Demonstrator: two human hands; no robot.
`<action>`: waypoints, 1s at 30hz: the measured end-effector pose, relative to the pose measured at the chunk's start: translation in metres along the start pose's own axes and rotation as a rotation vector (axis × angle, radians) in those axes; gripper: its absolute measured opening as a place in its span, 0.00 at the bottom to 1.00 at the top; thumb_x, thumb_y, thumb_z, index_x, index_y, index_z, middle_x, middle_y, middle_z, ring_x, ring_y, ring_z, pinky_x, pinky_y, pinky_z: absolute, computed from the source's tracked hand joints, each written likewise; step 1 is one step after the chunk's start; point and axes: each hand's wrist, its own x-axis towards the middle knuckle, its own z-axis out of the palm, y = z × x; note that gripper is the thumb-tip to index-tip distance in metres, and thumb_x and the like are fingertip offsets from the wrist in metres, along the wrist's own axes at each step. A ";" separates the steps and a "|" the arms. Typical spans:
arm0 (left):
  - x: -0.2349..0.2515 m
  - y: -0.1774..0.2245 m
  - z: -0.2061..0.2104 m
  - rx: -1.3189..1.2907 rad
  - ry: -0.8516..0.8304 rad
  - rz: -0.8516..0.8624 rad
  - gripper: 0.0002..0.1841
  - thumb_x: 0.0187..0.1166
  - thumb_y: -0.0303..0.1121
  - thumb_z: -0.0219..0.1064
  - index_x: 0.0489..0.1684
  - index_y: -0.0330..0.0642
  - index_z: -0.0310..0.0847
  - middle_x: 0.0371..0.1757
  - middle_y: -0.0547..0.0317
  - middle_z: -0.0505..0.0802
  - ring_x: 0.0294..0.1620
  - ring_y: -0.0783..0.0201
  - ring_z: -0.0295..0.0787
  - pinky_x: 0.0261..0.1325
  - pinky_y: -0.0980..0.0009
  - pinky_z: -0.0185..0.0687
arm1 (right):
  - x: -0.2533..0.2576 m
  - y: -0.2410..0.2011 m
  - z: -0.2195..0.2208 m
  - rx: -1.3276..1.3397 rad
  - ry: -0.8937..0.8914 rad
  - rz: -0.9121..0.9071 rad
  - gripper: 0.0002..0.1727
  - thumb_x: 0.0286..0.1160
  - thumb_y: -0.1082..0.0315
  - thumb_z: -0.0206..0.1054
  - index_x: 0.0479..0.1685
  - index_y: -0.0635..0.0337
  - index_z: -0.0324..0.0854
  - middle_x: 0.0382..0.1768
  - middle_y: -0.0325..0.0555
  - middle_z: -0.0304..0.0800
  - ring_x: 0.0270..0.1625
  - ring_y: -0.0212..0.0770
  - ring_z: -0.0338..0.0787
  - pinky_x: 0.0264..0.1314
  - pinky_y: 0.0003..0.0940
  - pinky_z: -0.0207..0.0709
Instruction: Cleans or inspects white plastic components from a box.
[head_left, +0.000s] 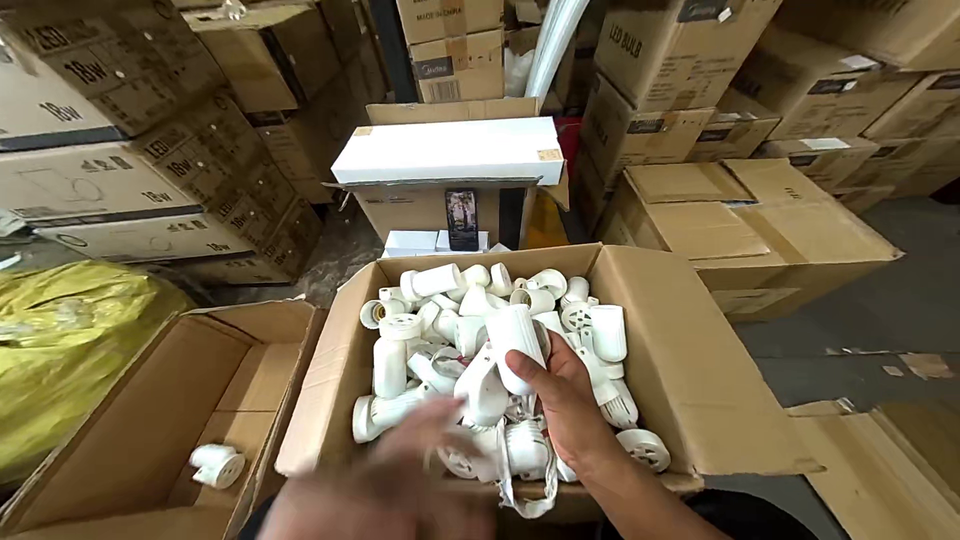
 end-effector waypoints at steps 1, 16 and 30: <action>0.006 -0.035 -0.017 0.195 -0.029 -0.032 0.34 0.79 0.73 0.47 0.61 0.56 0.81 0.58 0.60 0.95 0.67 0.58 0.89 0.78 0.54 0.77 | 0.000 0.001 0.001 -0.024 0.000 -0.026 0.38 0.63 0.71 0.81 0.75 0.71 0.68 0.57 0.57 0.90 0.57 0.45 0.93 0.61 0.39 0.90; -0.010 -0.175 -0.031 0.075 -0.128 -0.554 0.17 0.84 0.39 0.66 0.60 0.34 0.82 0.48 0.56 0.94 0.49 0.67 0.92 0.58 0.68 0.89 | 0.012 0.010 -0.009 -0.062 0.048 0.058 0.19 0.92 0.62 0.52 0.58 0.68 0.82 0.48 0.54 0.92 0.50 0.43 0.92 0.55 0.39 0.88; -0.012 -0.165 -0.021 0.100 0.057 -0.588 0.34 0.74 0.41 0.75 0.74 0.28 0.69 0.62 0.51 0.89 0.62 0.67 0.88 0.69 0.66 0.85 | 0.020 0.004 -0.021 -0.107 0.257 -0.029 0.17 0.93 0.61 0.49 0.56 0.64 0.79 0.41 0.42 0.92 0.44 0.35 0.92 0.50 0.37 0.89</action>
